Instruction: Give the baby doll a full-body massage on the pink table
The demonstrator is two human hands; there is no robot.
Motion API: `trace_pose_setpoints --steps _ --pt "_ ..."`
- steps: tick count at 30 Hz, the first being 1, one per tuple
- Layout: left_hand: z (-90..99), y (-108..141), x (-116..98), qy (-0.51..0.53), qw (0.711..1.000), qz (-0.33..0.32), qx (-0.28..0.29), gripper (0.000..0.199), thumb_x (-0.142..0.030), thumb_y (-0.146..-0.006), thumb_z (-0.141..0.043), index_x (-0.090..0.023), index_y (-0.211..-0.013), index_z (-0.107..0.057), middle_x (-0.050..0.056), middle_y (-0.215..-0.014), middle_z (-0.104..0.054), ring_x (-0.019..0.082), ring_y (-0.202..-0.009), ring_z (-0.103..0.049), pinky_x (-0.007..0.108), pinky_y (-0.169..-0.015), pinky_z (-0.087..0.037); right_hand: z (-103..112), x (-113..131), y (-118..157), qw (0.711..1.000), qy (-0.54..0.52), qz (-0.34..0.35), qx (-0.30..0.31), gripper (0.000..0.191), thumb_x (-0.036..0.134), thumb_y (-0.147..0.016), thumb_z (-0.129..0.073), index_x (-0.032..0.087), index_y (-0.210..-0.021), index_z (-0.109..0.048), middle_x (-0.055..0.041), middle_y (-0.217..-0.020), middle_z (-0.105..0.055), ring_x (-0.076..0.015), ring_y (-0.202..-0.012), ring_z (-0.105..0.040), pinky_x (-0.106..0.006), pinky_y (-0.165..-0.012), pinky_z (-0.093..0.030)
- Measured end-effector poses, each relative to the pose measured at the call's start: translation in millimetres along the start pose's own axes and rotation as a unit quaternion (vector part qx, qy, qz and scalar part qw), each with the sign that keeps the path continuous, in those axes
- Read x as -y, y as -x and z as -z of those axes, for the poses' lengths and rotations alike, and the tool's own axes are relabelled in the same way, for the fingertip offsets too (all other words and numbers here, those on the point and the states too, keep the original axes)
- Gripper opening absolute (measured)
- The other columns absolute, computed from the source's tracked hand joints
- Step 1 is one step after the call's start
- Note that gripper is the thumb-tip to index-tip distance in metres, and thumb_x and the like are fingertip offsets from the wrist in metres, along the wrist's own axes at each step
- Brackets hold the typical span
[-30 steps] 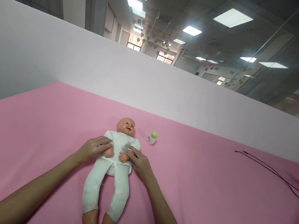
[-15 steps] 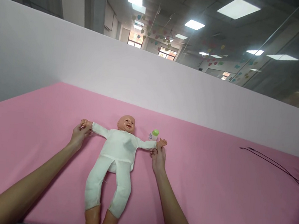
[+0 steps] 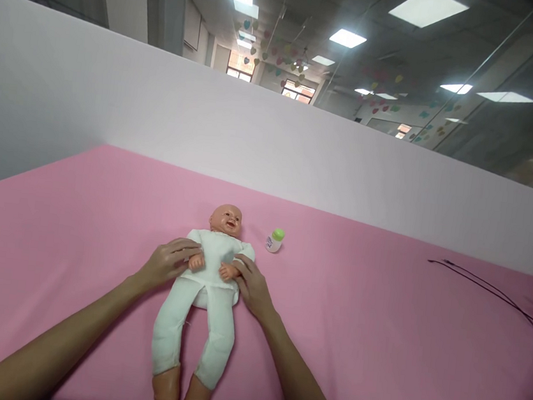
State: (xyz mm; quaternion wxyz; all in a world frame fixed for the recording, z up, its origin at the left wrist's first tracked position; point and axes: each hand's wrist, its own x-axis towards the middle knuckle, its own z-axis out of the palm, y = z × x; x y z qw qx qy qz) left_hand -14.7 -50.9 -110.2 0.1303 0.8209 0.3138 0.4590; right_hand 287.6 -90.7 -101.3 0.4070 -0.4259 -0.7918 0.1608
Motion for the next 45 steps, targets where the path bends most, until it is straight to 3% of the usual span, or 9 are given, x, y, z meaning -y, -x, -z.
trace_pose_setpoints --steps 10,15,19,24,28,32,36,41,45 --pt "23.7 -8 38 0.298 0.786 0.423 -0.337 0.046 -0.056 -0.074 -0.082 -0.020 -0.096 -0.062 0.005 -0.093 -0.067 0.017 -0.076 -0.066 0.030 -0.071 -0.057 31 -47 -12 0.777 -0.408 -0.323 -0.354 0.057 0.058 -0.076 -0.080 0.025 -0.119 -0.064 0.0042 -0.073 -0.062 -0.0133 -0.057 -0.053 -0.026 -0.055 -0.048" --pt "19.1 -11 13 0.208 0.885 0.303 -0.285 0.034 -0.051 -0.090 -0.072 -0.022 -0.106 -0.069 0.007 -0.106 -0.071 0.019 -0.091 -0.067 0.031 -0.079 -0.056 26 -24 -10 0.897 -0.270 -0.205 -0.282 0.049 0.054 -0.091 -0.070 0.025 -0.130 -0.062 -0.0066 -0.106 -0.073 -0.0184 -0.078 -0.066 -0.030 -0.068 -0.055" --pt "4.1 -10 -9 0.131 0.981 0.125 -0.074 0.026 -0.041 -0.096 -0.068 -0.026 -0.115 -0.078 0.009 -0.116 -0.075 0.025 -0.108 -0.066 0.038 -0.092 -0.055 12 -7 -3 0.997 -0.040 -0.001 -0.063 0.028 0.033 -0.102 -0.057 0.028 -0.128 -0.066 -0.0093 -0.135 -0.068 -0.0255 -0.118 -0.066 -0.042 -0.099 -0.055" --pt "-3.6 -6 -9 0.121 0.992 0.015 0.023 0.024 -0.034 -0.098 -0.068 -0.031 -0.118 -0.080 0.008 -0.114 -0.076 0.025 -0.110 -0.065 0.042 -0.097 -0.054 1 -6 1 0.995 0.059 0.065 0.052 0.029 0.027 -0.105 -0.049 0.031 -0.127 -0.068 -0.0084 -0.137 -0.067 -0.0261 -0.122 -0.064 -0.044 -0.101 -0.055" --pt "-1.7 -5 -4 0.118 0.979 0.143 -0.080 0.027 -0.041 -0.097 -0.068 -0.027 -0.117 -0.078 0.009 -0.121 -0.074 0.027 -0.114 -0.066 0.040 -0.094 -0.055 -3 -14 -3 0.983 -0.119 -0.070 -0.117 0.032 0.039 -0.101 -0.058 0.028 -0.130 -0.063 -0.0091 -0.130 -0.069 -0.0260 -0.117 -0.066 -0.042 -0.095 -0.057" --pt "-0.9 -7 11 0.156 0.925 0.289 -0.193 0.041 -0.051 -0.091 -0.070 -0.021 -0.119 -0.070 0.011 -0.116 -0.074 0.025 -0.102 -0.070 0.035 -0.083 -0.057 9 -35 -10 0.867 -0.300 -0.264 -0.299 0.052 0.062 -0.089 -0.068 0.026 -0.126 -0.061 -0.0008 -0.085 -0.068 -0.0154 -0.061 -0.059 -0.028 -0.053 -0.049" --pt "1.8 -9 25 0.229 0.858 0.388 -0.248 0.048 -0.059 -0.078 -0.079 -0.018 -0.099 -0.066 0.012 -0.099 -0.072 0.024 -0.091 -0.070 0.034 -0.074 -0.058 27 -49 -12 0.798 -0.386 -0.312 -0.342 0.060 0.062 -0.078 -0.078 0.027 -0.124 -0.062 0.0026 -0.078 -0.064 -0.0133 -0.057 -0.054 -0.026 -0.054 -0.048" --pt "3.6 -7 14 0.155 0.903 0.309 -0.255 0.042 -0.047 -0.084 -0.078 -0.021 -0.114 -0.064 0.011 -0.114 -0.072 0.021 -0.092 -0.070 0.031 -0.076 -0.058 23 -32 -11 0.898 -0.285 -0.202 -0.268 0.049 0.055 -0.090 -0.071 0.027 -0.130 -0.061 -0.0072 -0.117 -0.072 -0.0203 -0.091 -0.069 -0.032 -0.074 -0.057" --pt "0.6 -2 0 0.024 0.986 0.126 -0.108 0.030 -0.031 -0.096 -0.066 -0.026 -0.126 -0.064 0.007 -0.122 -0.075 0.022 -0.105 -0.072 0.035 -0.086 -0.060 12 -10 -7 0.991 -0.109 -0.027 -0.070 0.031 0.036 -0.099 -0.062 0.029 -0.129 -0.065 -0.0084 -0.140 -0.065 -0.0262 -0.129 -0.060 -0.044 -0.107 -0.050"
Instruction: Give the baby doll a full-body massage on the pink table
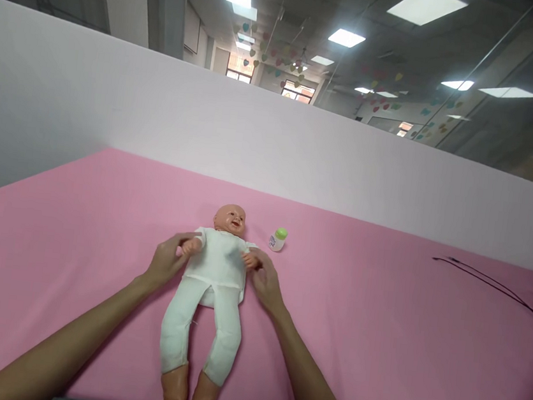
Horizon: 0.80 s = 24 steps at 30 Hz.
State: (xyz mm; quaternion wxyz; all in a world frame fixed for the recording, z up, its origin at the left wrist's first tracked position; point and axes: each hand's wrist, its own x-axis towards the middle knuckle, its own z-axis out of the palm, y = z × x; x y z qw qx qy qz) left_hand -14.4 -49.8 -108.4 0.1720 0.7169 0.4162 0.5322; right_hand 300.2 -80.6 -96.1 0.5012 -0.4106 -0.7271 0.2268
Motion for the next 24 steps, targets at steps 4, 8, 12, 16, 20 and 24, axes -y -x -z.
trace_pose_setpoints --steps 4,8,12,16,20,24 --pt "-3.2 3 -3 -0.052 0.967 -0.212 0.133 0.026 -0.021 -0.104 -0.051 -0.025 -0.119 -0.071 0.007 -0.132 -0.073 0.024 -0.126 -0.066 0.041 -0.104 -0.056 -9 7 8 0.979 0.119 0.063 0.151 0.031 0.025 -0.104 -0.050 0.032 -0.128 -0.068 -0.0066 -0.143 -0.063 -0.0259 -0.130 -0.058 -0.047 -0.110 -0.048" --pt "-6.3 4 -3 -0.027 0.994 -0.086 0.065 0.024 -0.029 -0.101 -0.058 -0.026 -0.121 -0.070 0.007 -0.125 -0.075 0.025 -0.113 -0.072 0.039 -0.092 -0.061 -17 -1 8 0.998 0.026 -0.007 0.050 0.030 0.030 -0.100 -0.057 0.031 -0.130 -0.065 -0.0063 -0.141 -0.064 -0.0256 -0.130 -0.059 -0.045 -0.108 -0.049" --pt "-4.6 -1 8 0.097 0.977 0.164 -0.101 0.037 -0.044 -0.090 -0.072 -0.023 -0.119 -0.062 0.009 -0.116 -0.073 0.024 -0.099 -0.073 0.035 -0.076 -0.061 -13 -19 0 0.957 -0.162 -0.169 -0.168 0.039 0.051 -0.094 -0.067 0.027 -0.124 -0.061 -0.0051 -0.114 -0.072 -0.0147 -0.071 -0.062 -0.028 -0.059 -0.052" --pt "5.0 -13 21 0.234 0.897 0.319 -0.196 0.051 -0.051 -0.077 -0.080 -0.020 -0.111 -0.058 0.007 -0.096 -0.071 0.021 -0.079 -0.071 0.031 -0.067 -0.060 8 -33 -8 0.868 -0.288 -0.277 -0.297 0.047 0.061 -0.081 -0.077 0.026 -0.110 -0.063 0.0048 -0.070 -0.058 -0.0115 -0.053 -0.047 -0.024 -0.050 -0.043" --pt "9.1 -16 11 0.208 0.928 0.251 -0.182 0.041 -0.047 -0.079 -0.081 -0.021 -0.105 -0.062 0.004 -0.091 -0.071 0.019 -0.080 -0.070 0.028 -0.066 -0.057 18 -27 -10 0.877 -0.289 -0.258 -0.283 0.051 0.060 -0.079 -0.080 0.027 -0.114 -0.064 0.0010 -0.079 -0.065 -0.0133 -0.058 -0.052 -0.027 -0.054 -0.047" --pt "3.0 -7 -7 0.067 0.982 0.137 -0.112 0.033 -0.042 -0.088 -0.074 -0.022 -0.113 -0.067 0.007 -0.108 -0.075 0.023 -0.094 -0.071 0.033 -0.075 -0.060 8 -5 -8 0.944 -0.203 -0.164 -0.203 0.052 0.060 -0.089 -0.070 0.026 -0.128 -0.061 -0.0093 -0.123 -0.070 -0.0221 -0.094 -0.068 -0.033 -0.075 -0.057"
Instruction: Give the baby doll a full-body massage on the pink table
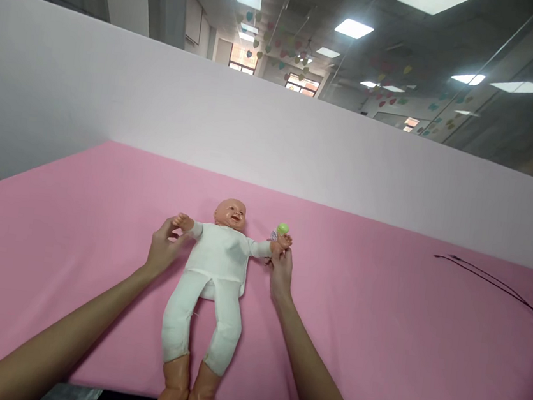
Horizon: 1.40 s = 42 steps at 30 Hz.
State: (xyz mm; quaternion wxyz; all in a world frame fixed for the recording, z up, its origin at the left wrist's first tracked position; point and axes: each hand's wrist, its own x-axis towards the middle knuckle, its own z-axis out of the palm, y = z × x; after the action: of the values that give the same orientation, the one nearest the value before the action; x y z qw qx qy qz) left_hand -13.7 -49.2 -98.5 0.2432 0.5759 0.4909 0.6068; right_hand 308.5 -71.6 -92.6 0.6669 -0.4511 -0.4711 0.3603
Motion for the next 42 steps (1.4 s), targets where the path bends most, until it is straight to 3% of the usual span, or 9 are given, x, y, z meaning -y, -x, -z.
trace_pose_setpoints --steps 4,8,11,16,19,22,30,36,42 --pt "-1.9 9 3 -0.112 0.962 -0.210 0.131 0.024 -0.033 -0.101 -0.058 -0.024 -0.116 -0.074 0.009 -0.119 -0.077 0.025 -0.110 -0.073 0.041 -0.092 -0.061 -12 5 16 0.968 0.133 0.106 0.185 0.037 0.048 -0.095 -0.068 0.028 -0.126 -0.066 -0.0093 -0.139 -0.064 -0.0282 -0.132 -0.058 -0.049 -0.112 -0.047" --pt "-2.3 9 8 -0.140 0.903 -0.350 0.208 0.026 -0.025 -0.104 -0.054 -0.024 -0.119 -0.075 0.009 -0.126 -0.076 0.024 -0.117 -0.072 0.040 -0.098 -0.061 -15 3 27 0.905 0.243 0.123 0.326 0.027 0.038 -0.101 -0.060 0.030 -0.125 -0.070 -0.0084 -0.148 -0.057 -0.0273 -0.140 -0.051 -0.051 -0.120 -0.039" --pt "-4.5 11 5 -0.126 0.919 -0.319 0.196 0.026 -0.027 -0.104 -0.053 -0.025 -0.117 -0.076 0.008 -0.124 -0.077 0.024 -0.116 -0.072 0.041 -0.098 -0.060 -16 -2 27 0.915 0.229 0.116 0.312 0.028 0.037 -0.101 -0.061 0.030 -0.126 -0.069 -0.0076 -0.147 -0.057 -0.0265 -0.140 -0.051 -0.049 -0.120 -0.040" --pt "-3.5 4 3 -0.044 0.997 -0.047 0.053 0.033 -0.045 -0.091 -0.071 -0.024 -0.117 -0.072 0.008 -0.117 -0.077 0.026 -0.102 -0.073 0.034 -0.077 -0.062 -12 -13 11 0.990 0.078 0.031 0.113 0.046 0.053 -0.092 -0.070 0.026 -0.128 -0.064 -0.0094 -0.133 -0.068 -0.0244 -0.111 -0.067 -0.039 -0.092 -0.058" --pt "5.3 -12 13 0.057 0.991 0.101 -0.058 0.039 -0.050 -0.079 -0.080 -0.019 -0.099 -0.069 0.009 -0.100 -0.075 0.024 -0.089 -0.072 0.032 -0.068 -0.060 5 -20 -5 0.997 0.002 -0.065 -0.033 0.054 0.064 -0.087 -0.069 0.024 -0.124 -0.065 -0.0062 -0.103 -0.074 -0.0153 -0.065 -0.061 -0.028 -0.056 -0.053" --pt "14.1 -24 23 0.118 0.966 0.208 -0.098 0.044 -0.052 -0.070 -0.084 -0.017 -0.088 -0.065 0.005 -0.085 -0.069 0.019 -0.071 -0.067 0.030 -0.060 -0.057 23 -25 -19 0.988 -0.042 -0.104 -0.103 0.050 0.066 -0.082 -0.072 0.026 -0.112 -0.069 -0.0005 -0.076 -0.066 -0.0151 -0.054 -0.052 -0.029 -0.050 -0.049" --pt "6.6 -7 6 -0.024 1.000 -0.010 -0.007 0.034 -0.045 -0.087 -0.074 -0.022 -0.110 -0.072 0.009 -0.110 -0.076 0.026 -0.097 -0.072 0.033 -0.075 -0.059 8 -4 -3 0.998 0.058 0.003 0.010 0.046 0.056 -0.092 -0.068 0.028 -0.128 -0.066 -0.0072 -0.112 -0.074 -0.0225 -0.091 -0.070 -0.035 -0.078 -0.058" --pt "0.2 4 5 -0.133 0.902 -0.334 0.238 0.025 -0.024 -0.103 -0.054 -0.028 -0.117 -0.075 0.007 -0.120 -0.077 0.024 -0.115 -0.070 0.039 -0.095 -0.058 -12 11 24 0.889 0.284 0.158 0.322 0.028 0.029 -0.100 -0.058 0.032 -0.124 -0.071 -0.0061 -0.141 -0.065 -0.0269 -0.132 -0.059 -0.049 -0.112 -0.046" --pt "2.4 1 8 -0.110 0.981 -0.126 0.096 0.041 -0.043 -0.094 -0.067 -0.027 -0.132 -0.066 0.010 -0.125 -0.073 0.027 -0.105 -0.072 0.038 -0.082 -0.060 -4 2 11 0.969 0.170 0.077 0.160 0.037 0.043 -0.091 -0.072 0.026 -0.123 -0.068 -0.0084 -0.125 -0.072 -0.0264 -0.110 -0.068 -0.042 -0.095 -0.057"
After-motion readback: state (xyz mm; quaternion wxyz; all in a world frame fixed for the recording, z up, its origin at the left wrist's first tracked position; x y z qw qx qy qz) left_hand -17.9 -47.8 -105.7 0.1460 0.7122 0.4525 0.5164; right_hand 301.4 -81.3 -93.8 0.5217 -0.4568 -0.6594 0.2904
